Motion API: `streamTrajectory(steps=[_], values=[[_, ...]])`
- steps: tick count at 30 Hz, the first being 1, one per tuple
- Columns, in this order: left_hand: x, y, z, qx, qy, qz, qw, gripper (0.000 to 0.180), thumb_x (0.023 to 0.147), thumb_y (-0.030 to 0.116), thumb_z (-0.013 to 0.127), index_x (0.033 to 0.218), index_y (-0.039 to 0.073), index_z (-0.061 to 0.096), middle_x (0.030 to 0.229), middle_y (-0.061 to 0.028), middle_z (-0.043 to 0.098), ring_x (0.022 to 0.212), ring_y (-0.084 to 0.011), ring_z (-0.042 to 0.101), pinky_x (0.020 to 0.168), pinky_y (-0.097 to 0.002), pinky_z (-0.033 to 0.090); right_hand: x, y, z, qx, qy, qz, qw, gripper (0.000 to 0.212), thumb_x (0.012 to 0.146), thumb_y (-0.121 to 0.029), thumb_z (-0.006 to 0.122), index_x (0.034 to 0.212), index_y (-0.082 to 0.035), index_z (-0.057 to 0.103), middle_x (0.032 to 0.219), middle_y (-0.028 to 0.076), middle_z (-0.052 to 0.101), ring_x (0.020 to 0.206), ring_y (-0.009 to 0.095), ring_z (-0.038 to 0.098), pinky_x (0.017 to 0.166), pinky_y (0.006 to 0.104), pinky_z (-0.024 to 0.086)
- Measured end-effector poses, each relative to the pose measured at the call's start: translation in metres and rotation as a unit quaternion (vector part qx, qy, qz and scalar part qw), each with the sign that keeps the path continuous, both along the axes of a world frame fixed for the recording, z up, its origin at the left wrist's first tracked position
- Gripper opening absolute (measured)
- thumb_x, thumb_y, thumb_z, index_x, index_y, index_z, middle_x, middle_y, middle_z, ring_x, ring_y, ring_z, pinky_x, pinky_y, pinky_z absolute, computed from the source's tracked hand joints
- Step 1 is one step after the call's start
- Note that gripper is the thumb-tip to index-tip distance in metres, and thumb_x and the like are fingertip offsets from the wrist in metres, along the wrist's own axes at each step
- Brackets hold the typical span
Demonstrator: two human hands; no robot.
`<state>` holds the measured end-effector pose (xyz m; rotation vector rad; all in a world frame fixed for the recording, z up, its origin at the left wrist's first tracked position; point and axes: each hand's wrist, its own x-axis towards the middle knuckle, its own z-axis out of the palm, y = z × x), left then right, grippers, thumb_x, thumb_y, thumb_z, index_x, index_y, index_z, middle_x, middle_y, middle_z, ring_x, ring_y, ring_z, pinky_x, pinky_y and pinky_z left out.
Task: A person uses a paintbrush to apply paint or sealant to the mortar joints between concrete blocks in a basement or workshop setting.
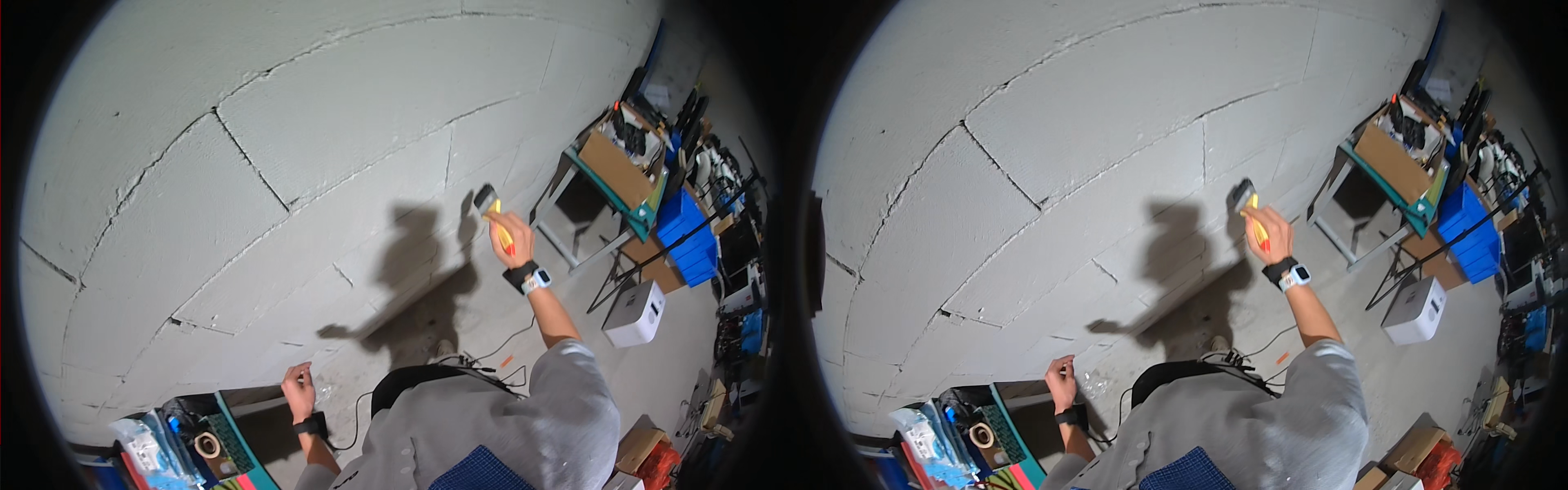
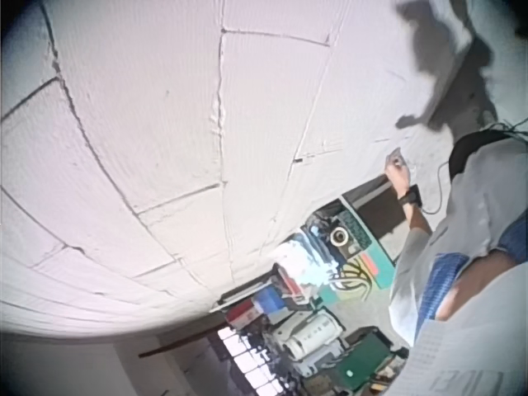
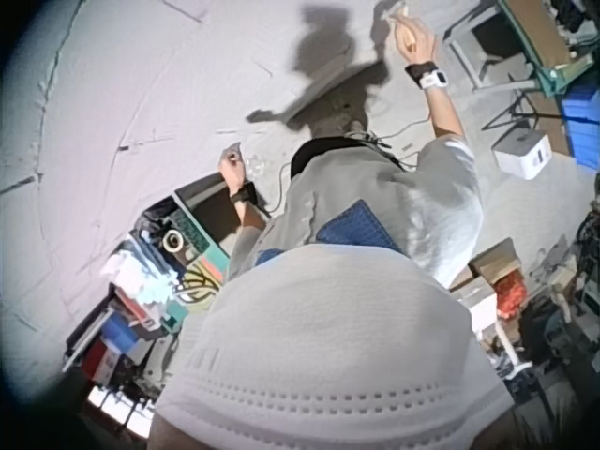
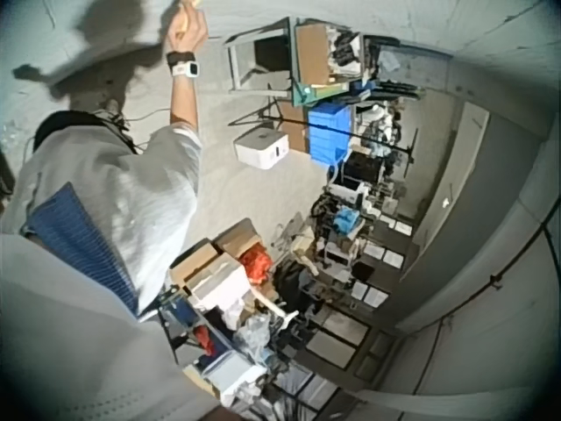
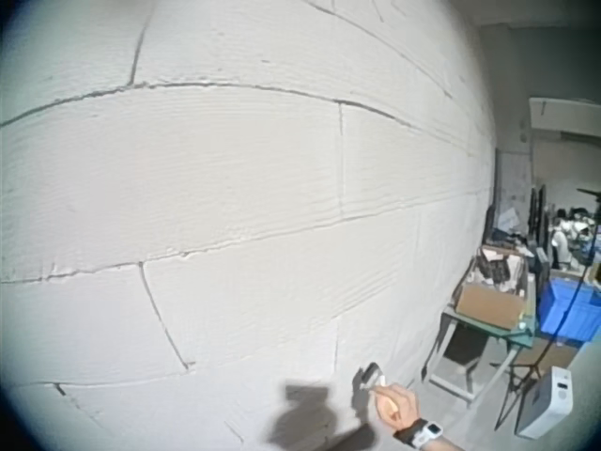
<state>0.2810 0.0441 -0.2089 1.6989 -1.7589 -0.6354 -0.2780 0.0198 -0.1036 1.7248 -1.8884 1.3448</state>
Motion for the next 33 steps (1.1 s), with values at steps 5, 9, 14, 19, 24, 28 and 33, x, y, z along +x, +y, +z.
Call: streamTrajectory(steps=[5,9,14,19,24,28,33], values=[[0.018,-0.006,-0.038,-0.042,0.014,-0.019,0.999,0.015,0.096,0.003,0.064,0.103,0.002,0.077,0.092,-0.0135,0.072,0.078,-0.0252,0.07,0.062,-0.034,0.052,-0.004,0.031,-0.01,0.028,0.012,-0.043,0.999,0.015,0.092,-0.014,0.067,0.103,-0.011,0.077,0.083,0.013,0.068,0.075,0.034,0.067,0.068,0.04,0.053],[0.003,-0.012,-0.027,-0.024,0.03,-0.027,0.999,0.014,0.096,0.0,0.063,0.102,0.0,0.076,0.093,-0.0157,0.072,0.077,-0.0274,0.069,0.063,-0.0343,0.052,0.004,0.042,0.016,0.052,0.023,-0.058,0.997,0.016,0.092,-0.015,0.067,0.103,-0.01,0.077,0.082,0.013,0.069,0.074,0.034,0.067,0.068,0.0393,0.052],[-0.009,-0.032,-0.023,-0.034,0.067,-0.04,0.996,0.016,0.096,0.004,0.063,0.103,0.003,0.077,0.094,-0.0173,0.071,0.076,-0.0333,0.067,0.067,-0.0382,0.051,0.012,0.042,0.041,0.025,-0.013,-0.036,0.999,0.009,0.088,-0.014,0.072,0.088,-0.005,0.073,0.077,0.012,0.067,0.069,0.032,0.066,0.065,0.0378,0.051],[-0.025,-0.042,-0.009,-0.03,0.077,-0.042,0.996,0.015,0.095,0.003,0.064,0.104,0.002,0.076,0.094,-0.0173,0.071,0.076,-0.0316,0.067,0.071,-0.0377,0.052,0.028,0.039,0.056,0.055,-0.018,-0.058,0.997,0.024,0.084,-0.016,0.08,0.072,-0.001,0.067,0.069,0.01,0.065,0.062,0.03,0.064,0.06,0.0355,0.049],[-0.029,-0.038,0.003,-0.04,0.062,-0.046,0.996,0.016,0.093,0.0,0.064,0.103,0.003,0.077,0.093,-0.0162,0.072,0.075,-0.0294,0.067,0.072,-0.037,0.053,0.044,0.013,0.054,0.032,-0.053,0.03,0.998,0.014,0.09,-0.016,0.076,0.091,-0.002,0.076,0.077,0.012,0.07,0.065,0.027,0.066,0.063,0.034,0.052],[-0.025,-0.033,0.009,-0.036,0.099,-0.025,0.994,0.018,0.093,0.0,0.064,0.104,0.004,0.077,0.091,-0.0153,0.071,0.074,-0.0279,0.067,0.071,-0.035,0.054,0.059,-0.001,0.068,0.068,-0.226,0.096,0.967,0.017,0.094,-0.015,0.074,0.102,-0.001,0.077,0.087,0.013,0.074,0.069,0.021,0.068,0.066,0.0329,0.055],[-0.014,-0.021,0.02,-0.056,0.092,0.011,0.994,0.016,0.095,0.002,0.064,0.104,0.004,0.078,0.092,-0.0143,0.071,0.073,-0.0253,0.066,0.067,-0.034,0.052,0.092,-0.032,0.134,-0.054,-0.127,0.216,0.967,0.021,0.096,-0.015,0.071,0.109,0.001,0.074,0.087,0.013,0.071,0.075,0.02,0.067,0.069,0.0306,0.051]])
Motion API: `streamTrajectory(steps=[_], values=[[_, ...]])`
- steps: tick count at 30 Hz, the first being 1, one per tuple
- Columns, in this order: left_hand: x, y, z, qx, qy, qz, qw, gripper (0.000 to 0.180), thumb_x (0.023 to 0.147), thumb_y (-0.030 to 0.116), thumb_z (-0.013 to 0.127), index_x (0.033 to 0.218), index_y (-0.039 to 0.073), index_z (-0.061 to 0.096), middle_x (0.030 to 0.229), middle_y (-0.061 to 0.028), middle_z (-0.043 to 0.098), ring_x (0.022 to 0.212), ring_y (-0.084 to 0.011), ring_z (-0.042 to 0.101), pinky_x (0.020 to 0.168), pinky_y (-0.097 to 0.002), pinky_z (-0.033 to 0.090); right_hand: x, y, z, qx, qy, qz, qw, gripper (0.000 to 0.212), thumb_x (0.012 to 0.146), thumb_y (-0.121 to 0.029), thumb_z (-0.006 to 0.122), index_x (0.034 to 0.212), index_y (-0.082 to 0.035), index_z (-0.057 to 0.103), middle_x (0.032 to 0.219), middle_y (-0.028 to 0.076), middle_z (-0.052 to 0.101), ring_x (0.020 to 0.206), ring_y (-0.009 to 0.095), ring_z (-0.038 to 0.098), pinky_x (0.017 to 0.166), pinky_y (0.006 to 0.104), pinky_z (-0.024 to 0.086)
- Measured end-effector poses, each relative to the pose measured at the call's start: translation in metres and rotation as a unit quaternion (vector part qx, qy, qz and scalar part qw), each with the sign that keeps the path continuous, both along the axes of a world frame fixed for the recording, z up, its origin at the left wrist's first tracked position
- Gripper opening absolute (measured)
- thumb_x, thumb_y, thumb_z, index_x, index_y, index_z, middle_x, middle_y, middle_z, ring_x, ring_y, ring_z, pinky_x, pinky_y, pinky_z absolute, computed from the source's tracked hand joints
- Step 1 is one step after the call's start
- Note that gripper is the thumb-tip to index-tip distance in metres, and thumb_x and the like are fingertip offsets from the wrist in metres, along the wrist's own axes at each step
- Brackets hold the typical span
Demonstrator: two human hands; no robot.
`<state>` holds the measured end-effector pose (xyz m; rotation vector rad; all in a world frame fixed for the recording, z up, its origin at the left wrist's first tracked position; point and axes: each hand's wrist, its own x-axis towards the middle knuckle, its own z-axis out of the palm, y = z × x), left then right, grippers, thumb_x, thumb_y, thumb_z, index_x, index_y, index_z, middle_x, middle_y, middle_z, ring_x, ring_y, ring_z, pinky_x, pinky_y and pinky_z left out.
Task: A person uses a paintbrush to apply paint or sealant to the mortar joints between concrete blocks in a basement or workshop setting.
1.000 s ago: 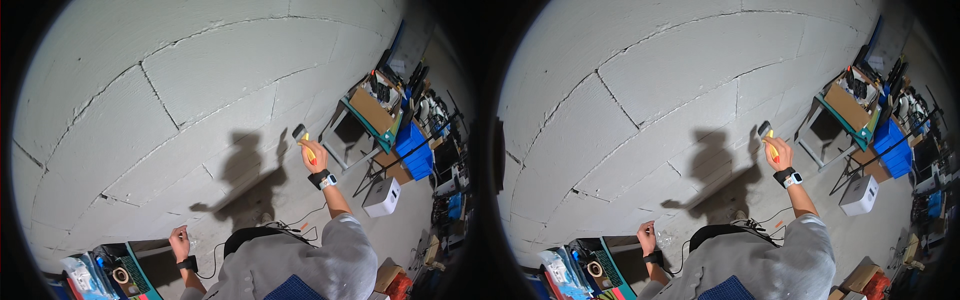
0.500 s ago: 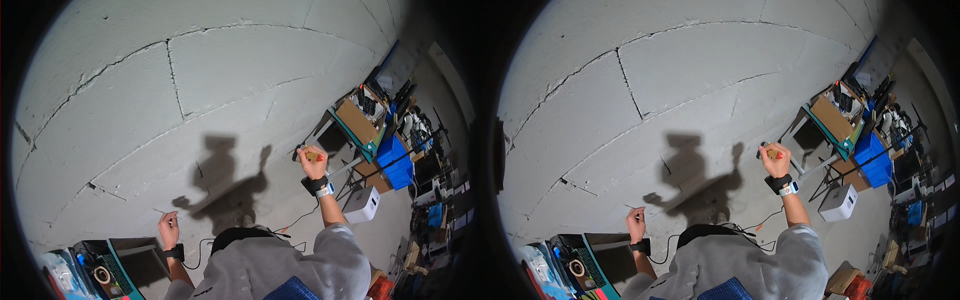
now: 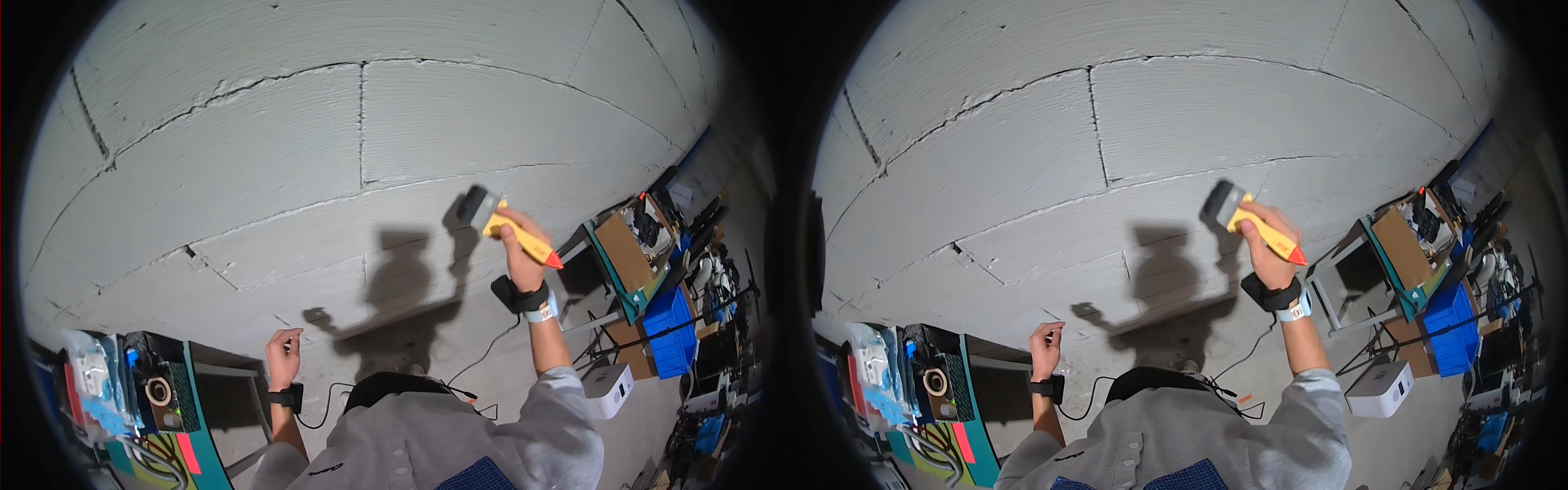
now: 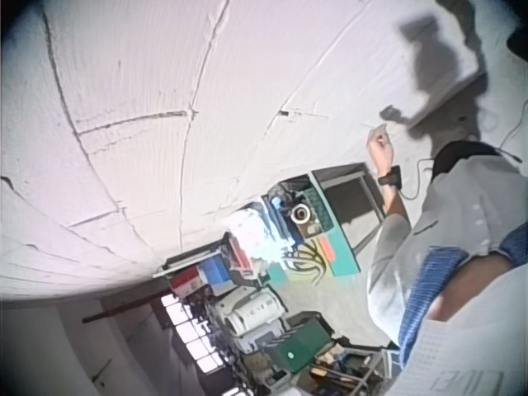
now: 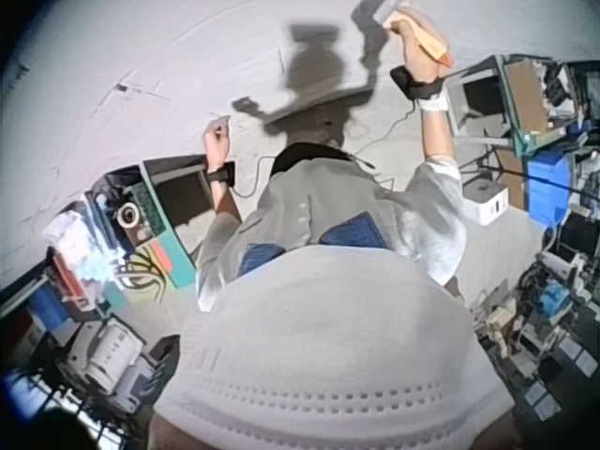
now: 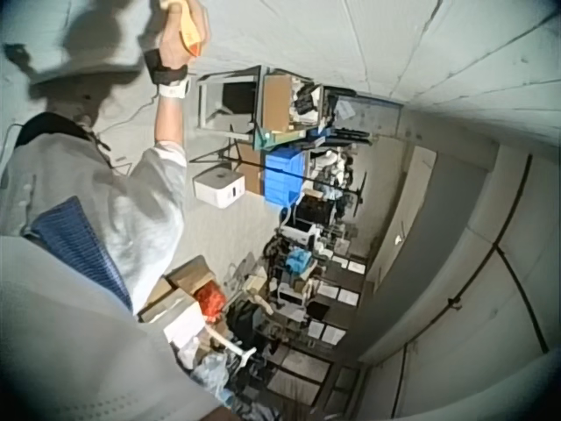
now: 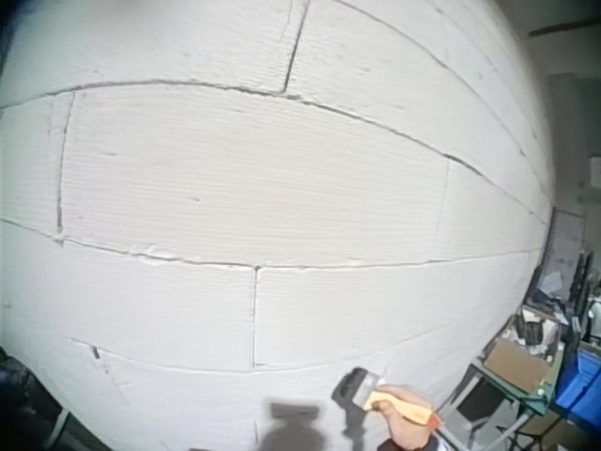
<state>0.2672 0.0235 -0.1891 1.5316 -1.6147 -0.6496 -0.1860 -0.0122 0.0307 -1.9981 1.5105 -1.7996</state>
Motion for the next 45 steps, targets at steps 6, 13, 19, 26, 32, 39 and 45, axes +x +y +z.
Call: streamTrajectory(steps=[6,13,19,26,32,39,45], values=[[0.006,0.025,-0.002,0.017,0.019,0.046,0.999,0.016,0.096,0.003,0.064,0.104,0.005,0.078,0.093,-0.013,0.073,0.072,-0.0225,0.067,0.061,-0.0318,0.051,0.049,-0.028,0.087,-0.192,0.136,0.077,0.969,0.023,0.091,-0.009,0.075,0.112,-0.002,0.075,0.088,0.012,0.07,0.072,0.022,0.064,0.069,0.0318,0.05],[0.026,0.044,-0.008,-0.01,-0.002,0.078,0.997,0.016,0.096,0.005,0.064,0.103,0.004,0.078,0.096,-0.0147,0.074,0.071,-0.024,0.068,0.061,-0.0324,0.052,0.096,-0.06,0.124,-0.238,0.12,0.125,0.956,0.03,0.084,-0.01,0.083,0.113,-0.008,0.078,0.088,0.01,0.072,0.074,0.019,0.067,0.068,0.0296,0.053],[0.026,0.051,-0.003,0.013,0.008,0.085,0.996,0.016,0.096,0.002,0.064,0.105,0.002,0.077,0.093,-0.0122,0.071,0.07,-0.0179,0.065,0.064,-0.0299,0.052,0.101,-0.07,0.134,-0.22,0.14,0.126,0.957,0.028,0.085,-0.015,0.083,0.113,-0.011,0.079,0.087,0.01,0.075,0.071,0.02,0.069,0.066,0.0307,0.054],[0.023,0.046,-0.008,0.001,-0.002,0.085,0.996,0.016,0.097,0.003,0.064,0.105,0.002,0.077,0.093,-0.0121,0.071,0.07,-0.0181,0.065,0.065,-0.0297,0.052,0.069,-0.069,0.124,-0.316,0.181,0.015,0.931,0.02,0.089,-0.01,0.077,0.108,-0.006,0.079,0.082,0.011,0.075,0.064,0.022,0.069,0.059,0.0309,0.054],[0.008,0.03,0.007,-0.001,-0.022,0.03,0.999,0.017,0.097,0.006,0.063,0.106,0.005,0.078,0.097,-0.0161,0.073,0.077,-0.027,0.069,0.067,-0.0355,0.055,0.073,-0.073,0.124,-0.276,0.159,0.06,0.946,0.02,0.088,-0.008,0.076,0.108,-0.009,0.079,0.082,0.011,0.074,0.065,0.022,0.069,0.059,0.0318,0.054],[-0.007,0.024,0.011,0.007,-0.024,0.033,0.999,0.017,0.097,0.005,0.063,0.106,0.004,0.078,0.096,-0.0159,0.072,0.076,-0.0273,0.069,0.065,-0.0344,0.053,0.02,-0.066,0.121,-0.341,0.166,-0.079,0.922,0.022,0.086,-0.006,0.077,0.107,-0.01,0.081,0.08,0.01,0.074,0.065,0.021,0.07,0.059,0.0307,0.054],[-0.028,0.01,0.017,-0.003,-0.041,-0.021,0.999,0.017,0.095,0.003,0.063,0.104,0.003,0.078,0.093,-0.0171,0.072,0.079,-0.0301,0.069,0.069,-0.0363,0.054,0.021,-0.061,0.12,-0.256,0.186,0.006,0.949,0.022,0.088,-0.008,0.077,0.11,-0.01,0.08,0.085,0.011,0.075,0.069,0.023,0.07,0.061,0.0308,0.055]])
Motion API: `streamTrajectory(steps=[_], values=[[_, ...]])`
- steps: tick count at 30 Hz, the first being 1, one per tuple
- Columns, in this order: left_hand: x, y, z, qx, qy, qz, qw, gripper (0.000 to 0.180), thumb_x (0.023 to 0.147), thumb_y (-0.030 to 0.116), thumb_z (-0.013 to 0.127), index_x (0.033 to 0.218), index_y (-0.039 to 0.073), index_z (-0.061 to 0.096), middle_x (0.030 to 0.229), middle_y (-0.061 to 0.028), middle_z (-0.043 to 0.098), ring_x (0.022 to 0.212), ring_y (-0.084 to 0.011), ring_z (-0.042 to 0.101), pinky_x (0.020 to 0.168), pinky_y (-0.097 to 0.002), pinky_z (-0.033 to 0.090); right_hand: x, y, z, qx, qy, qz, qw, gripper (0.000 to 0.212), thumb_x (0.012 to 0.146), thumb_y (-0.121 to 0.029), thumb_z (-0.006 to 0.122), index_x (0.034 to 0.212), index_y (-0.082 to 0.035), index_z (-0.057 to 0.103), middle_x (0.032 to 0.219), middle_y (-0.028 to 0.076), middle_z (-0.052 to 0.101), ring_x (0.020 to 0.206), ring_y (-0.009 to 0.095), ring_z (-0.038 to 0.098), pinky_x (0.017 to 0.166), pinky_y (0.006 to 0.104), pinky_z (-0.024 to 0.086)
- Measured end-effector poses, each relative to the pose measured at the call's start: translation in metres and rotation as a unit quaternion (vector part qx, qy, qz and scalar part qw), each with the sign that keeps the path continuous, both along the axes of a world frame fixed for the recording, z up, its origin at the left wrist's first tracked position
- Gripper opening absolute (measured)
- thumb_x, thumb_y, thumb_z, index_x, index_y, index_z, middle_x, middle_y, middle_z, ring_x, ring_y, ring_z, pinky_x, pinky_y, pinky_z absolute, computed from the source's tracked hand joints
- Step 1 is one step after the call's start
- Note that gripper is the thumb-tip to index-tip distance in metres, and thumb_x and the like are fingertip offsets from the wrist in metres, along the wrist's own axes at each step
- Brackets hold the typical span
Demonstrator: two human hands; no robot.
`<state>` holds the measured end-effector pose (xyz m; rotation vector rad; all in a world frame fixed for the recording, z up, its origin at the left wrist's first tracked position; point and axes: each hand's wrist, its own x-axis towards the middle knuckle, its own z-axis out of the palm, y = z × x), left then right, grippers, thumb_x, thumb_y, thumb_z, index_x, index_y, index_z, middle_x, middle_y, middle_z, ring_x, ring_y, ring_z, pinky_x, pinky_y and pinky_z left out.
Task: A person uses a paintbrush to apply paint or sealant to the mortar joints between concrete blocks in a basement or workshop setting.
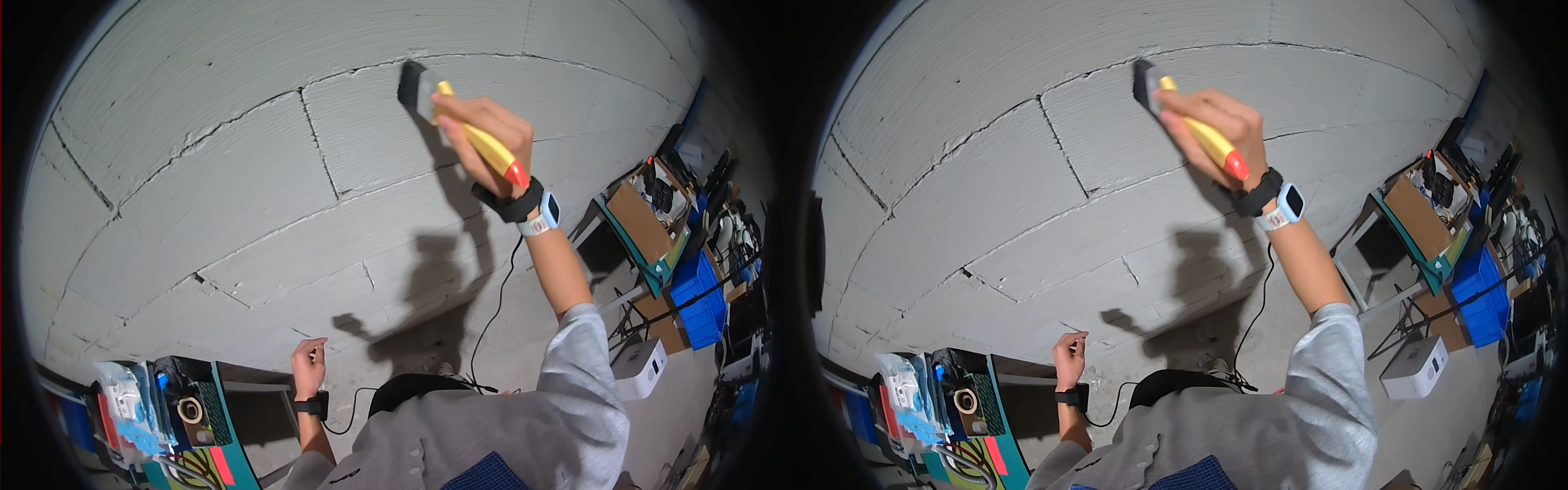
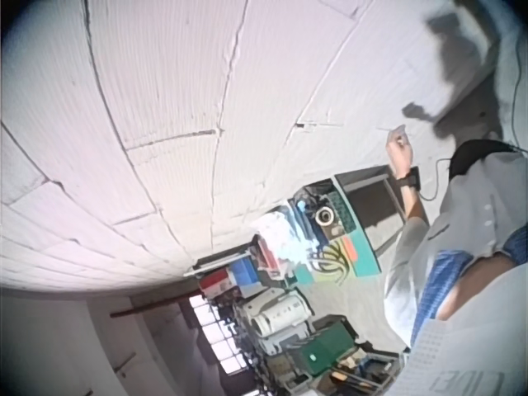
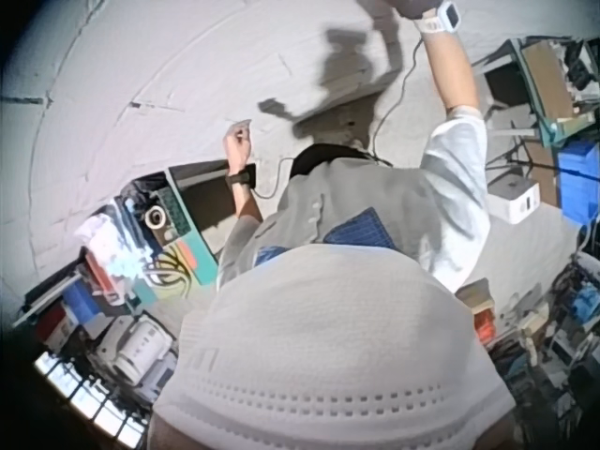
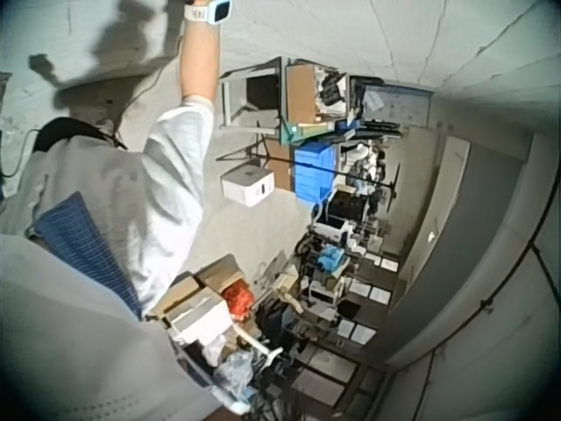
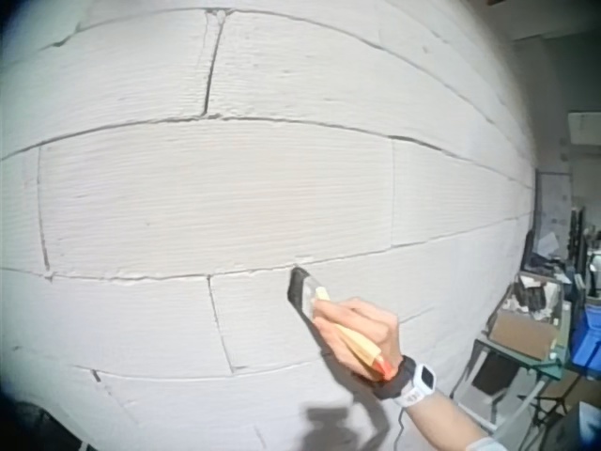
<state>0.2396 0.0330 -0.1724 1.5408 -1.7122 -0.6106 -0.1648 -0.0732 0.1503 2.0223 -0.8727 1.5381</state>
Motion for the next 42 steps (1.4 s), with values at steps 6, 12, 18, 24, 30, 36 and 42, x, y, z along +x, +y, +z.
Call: streamTrajectory(steps=[6,12,18,24,30,36,42], values=[[0.001,0.006,-0.002,0.015,0.0,0.027,1.0,0.016,0.093,0.001,0.064,0.102,0.002,0.078,0.092,-0.0175,0.072,0.08,-0.0321,0.069,0.074,-0.0381,0.054,-0.103,-0.005,-0.004,-0.019,-0.103,-0.151,0.983,0.02,0.092,-0.01,0.072,0.111,-0.007,0.079,0.092,0.013,0.078,0.08,0.024,0.075,0.072,0.033,0.057],[-0.002,0.012,-0.001,0.043,-0.007,0.038,0.998,0.016,0.093,0.002,0.064,0.102,0.001,0.077,0.093,-0.0181,0.072,0.082,-0.0338,0.069,0.073,-0.0381,0.054,-0.111,-0.006,-0.004,-0.046,-0.098,-0.107,0.988,0.021,0.092,-0.008,0.073,0.111,-0.007,0.079,0.088,0.013,0.077,0.071,0.021,0.072,0.066,0.0294,0.054],[-0.019,-0.003,0.002,-0.011,-0.013,-0.01,1.0,0.017,0.094,0.001,0.063,0.102,0.002,0.077,0.094,-0.0177,0.072,0.08,-0.0321,0.068,0.071,-0.0376,0.053,-0.11,-0.004,0.012,0.025,-0.054,-0.052,0.997,0.023,0.093,-0.009,0.073,0.114,-0.008,0.079,0.091,0.012,0.077,0.077,0.02,0.072,0.07,0.0301,0.056],[-0.01,0.007,-0.013,-0.011,-0.005,0.017,1.0,0.017,0.092,-0.001,0.063,0.101,0.002,0.077,0.091,-0.0184,0.071,0.079,-0.0323,0.068,0.073,-0.0382,0.053,-0.205,-0.027,0.005,0.066,-0.164,-0.087,0.98,0.024,0.097,-0.018,0.072,0.118,-0.008,0.078,0.105,0.013,0.079,0.093,0.018,0.076,0.08,0.0288,0.058],[-0.007,0.002,-0.019,-0.008,-0.016,0.017,1.0,0.016,0.092,0.0,0.064,0.101,0.003,0.078,0.09,-0.0185,0.072,0.081,-0.0352,0.068,0.074,-0.0395,0.053,-0.273,-0.034,0.002,0.035,-0.212,-0.192,0.957,0.025,0.096,-0.021,0.071,0.117,-0.012,0.079,0.106,0.014,0.079,0.093,0.018,0.076,0.082,0.0293,0.058],[-0.024,-0.001,-0.009,0.009,-0.019,0.011,1.0,0.017,0.093,-0.001,0.063,0.101,0.002,0.077,0.091,-0.0176,0.071,0.074,-0.0305,0.067,0.07,-0.0382,0.053,-0.248,-0.012,0.01,0.031,-0.129,-0.222,0.966,0.025,0.095,-0.02,0.071,0.118,-0.012,0.079,0.09,0.011,0.078,0.08,0.019,0.074,0.071,0.0313,0.055],[-0.032,0.003,-0.004,0.02,-0.032,0.006,0.999,0.017,0.093,-0.001,0.063,0.101,0.002,0.077,0.09,-0.018,0.071,0.073,-0.0309,0.067,0.069,-0.0384,0.052,-0.27,-0.026,0.008,0.037,-0.154,-0.207,0.965,0.025,0.096,-0.021,0.071,0.118,-0.013,0.079,0.09,0.01,0.078,0.08,0.018,0.074,0.073,0.0302,0.055]])
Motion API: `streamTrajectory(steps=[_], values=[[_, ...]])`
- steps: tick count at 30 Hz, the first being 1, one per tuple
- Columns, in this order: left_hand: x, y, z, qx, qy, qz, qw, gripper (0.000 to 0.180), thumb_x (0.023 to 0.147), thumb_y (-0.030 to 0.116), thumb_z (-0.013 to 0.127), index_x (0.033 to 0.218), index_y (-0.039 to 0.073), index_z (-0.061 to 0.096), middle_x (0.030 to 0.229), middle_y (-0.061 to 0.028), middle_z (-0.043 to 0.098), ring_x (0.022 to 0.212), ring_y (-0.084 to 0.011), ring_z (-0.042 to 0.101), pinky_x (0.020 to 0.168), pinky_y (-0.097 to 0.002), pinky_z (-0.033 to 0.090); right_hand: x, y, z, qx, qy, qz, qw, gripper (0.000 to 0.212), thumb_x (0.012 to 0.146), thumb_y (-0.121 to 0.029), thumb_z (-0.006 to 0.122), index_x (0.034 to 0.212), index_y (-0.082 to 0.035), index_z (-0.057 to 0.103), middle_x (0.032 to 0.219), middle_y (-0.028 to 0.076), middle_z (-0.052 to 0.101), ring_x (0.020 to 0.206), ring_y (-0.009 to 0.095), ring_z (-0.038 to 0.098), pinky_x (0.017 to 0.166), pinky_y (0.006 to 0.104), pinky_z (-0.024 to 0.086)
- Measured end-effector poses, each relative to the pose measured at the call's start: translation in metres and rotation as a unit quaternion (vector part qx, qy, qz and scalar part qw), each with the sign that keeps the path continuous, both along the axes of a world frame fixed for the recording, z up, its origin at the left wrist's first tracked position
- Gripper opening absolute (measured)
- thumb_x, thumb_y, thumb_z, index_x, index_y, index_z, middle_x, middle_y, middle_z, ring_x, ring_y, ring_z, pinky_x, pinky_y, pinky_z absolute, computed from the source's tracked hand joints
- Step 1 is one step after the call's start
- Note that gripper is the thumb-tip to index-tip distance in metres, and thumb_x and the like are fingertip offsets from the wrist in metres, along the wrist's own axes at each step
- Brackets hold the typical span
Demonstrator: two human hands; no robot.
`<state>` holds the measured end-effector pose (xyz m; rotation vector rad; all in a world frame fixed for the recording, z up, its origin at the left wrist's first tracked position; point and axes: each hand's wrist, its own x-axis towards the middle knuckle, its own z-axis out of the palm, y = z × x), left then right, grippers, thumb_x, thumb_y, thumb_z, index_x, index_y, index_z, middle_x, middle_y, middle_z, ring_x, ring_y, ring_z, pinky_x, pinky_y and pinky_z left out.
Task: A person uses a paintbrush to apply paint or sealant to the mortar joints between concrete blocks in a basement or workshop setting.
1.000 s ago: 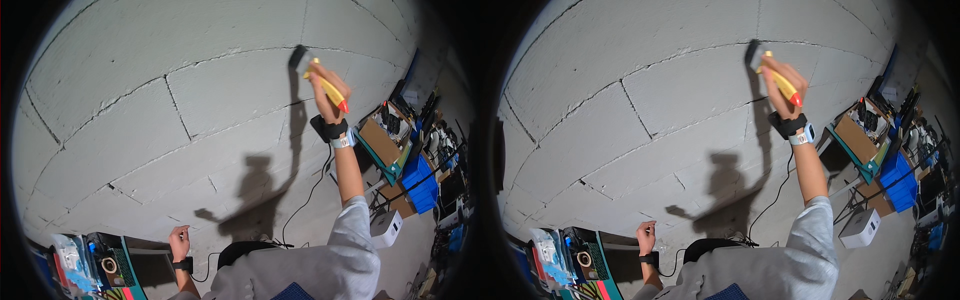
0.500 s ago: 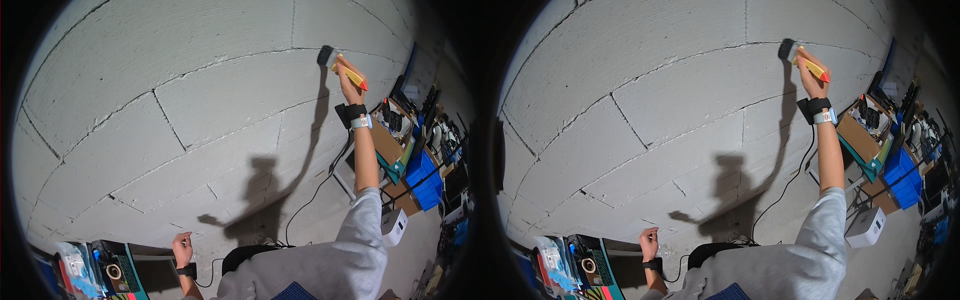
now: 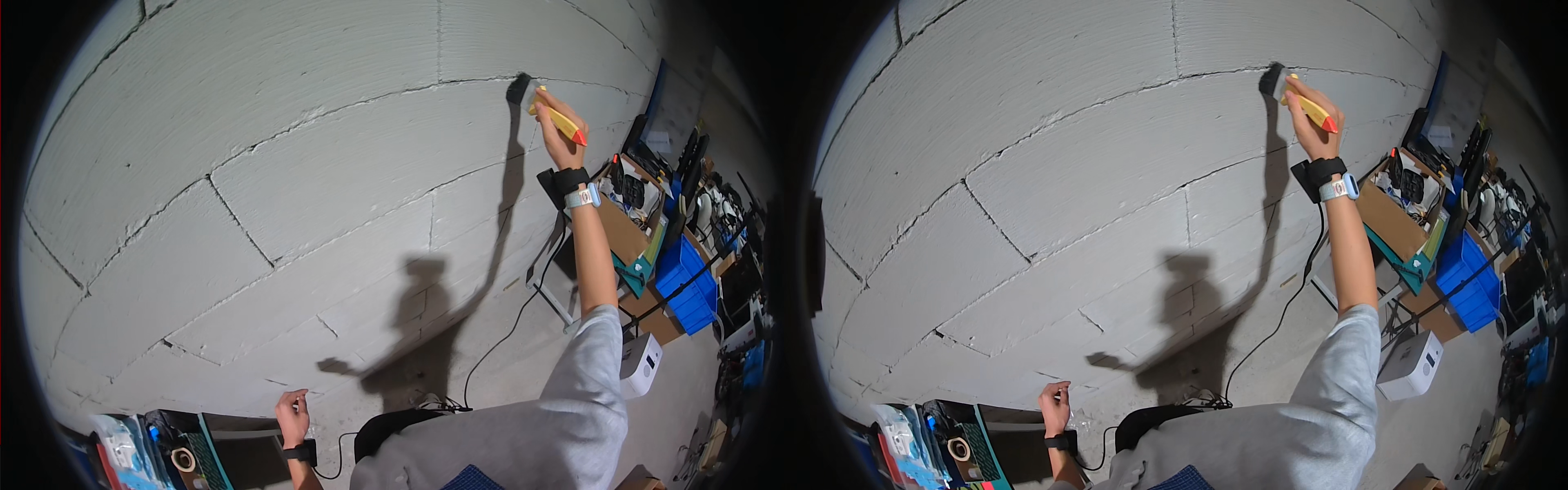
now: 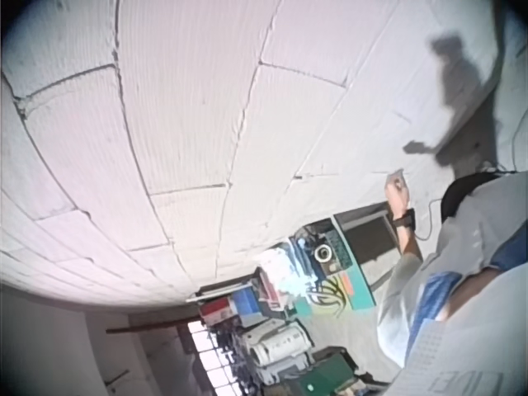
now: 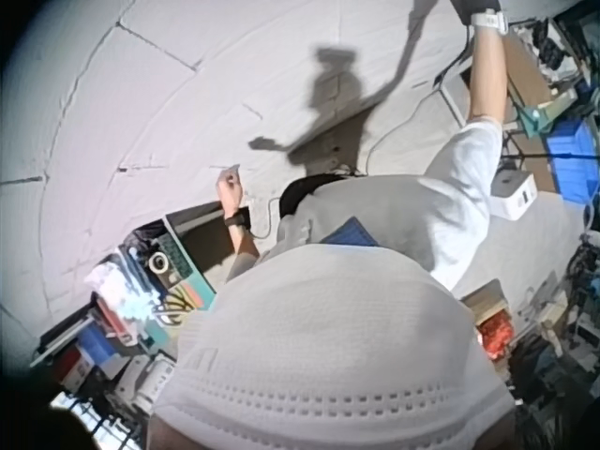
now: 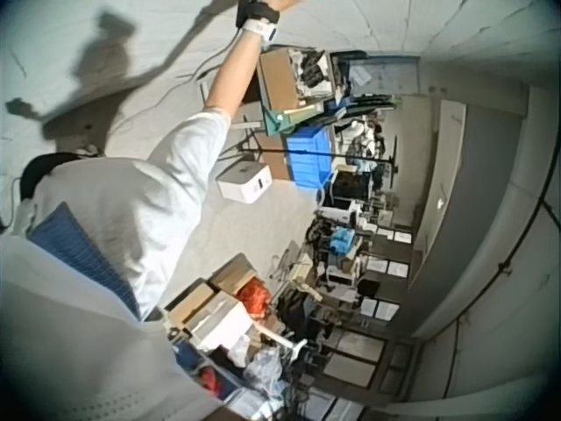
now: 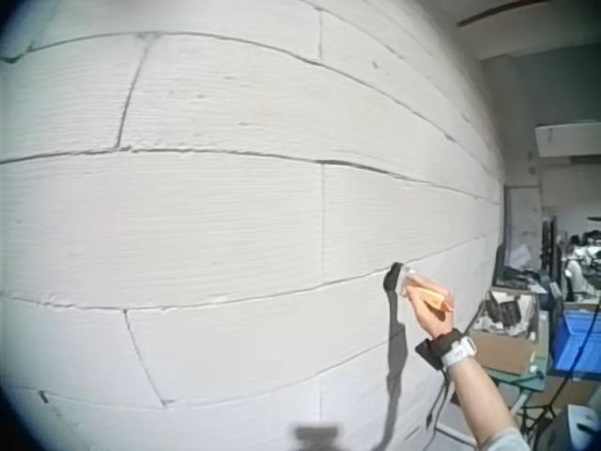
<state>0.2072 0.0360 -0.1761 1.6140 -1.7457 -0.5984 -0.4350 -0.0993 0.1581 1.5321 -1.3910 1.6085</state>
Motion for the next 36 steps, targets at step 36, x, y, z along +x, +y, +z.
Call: streamTrajectory(steps=[36], values=[[0.055,0.054,-0.002,-0.041,0.022,0.116,0.992,0.016,0.094,0.003,0.066,0.103,0.006,0.079,0.093,-0.0149,0.073,0.073,-0.0277,0.068,0.066,-0.0373,0.052,0.302,0.023,0.007,-0.028,0.239,0.316,0.918,0.034,0.081,-0.021,0.087,0.11,-0.006,0.078,0.086,0.01,0.073,0.07,0.021,0.069,0.062,0.0308,0.054]])
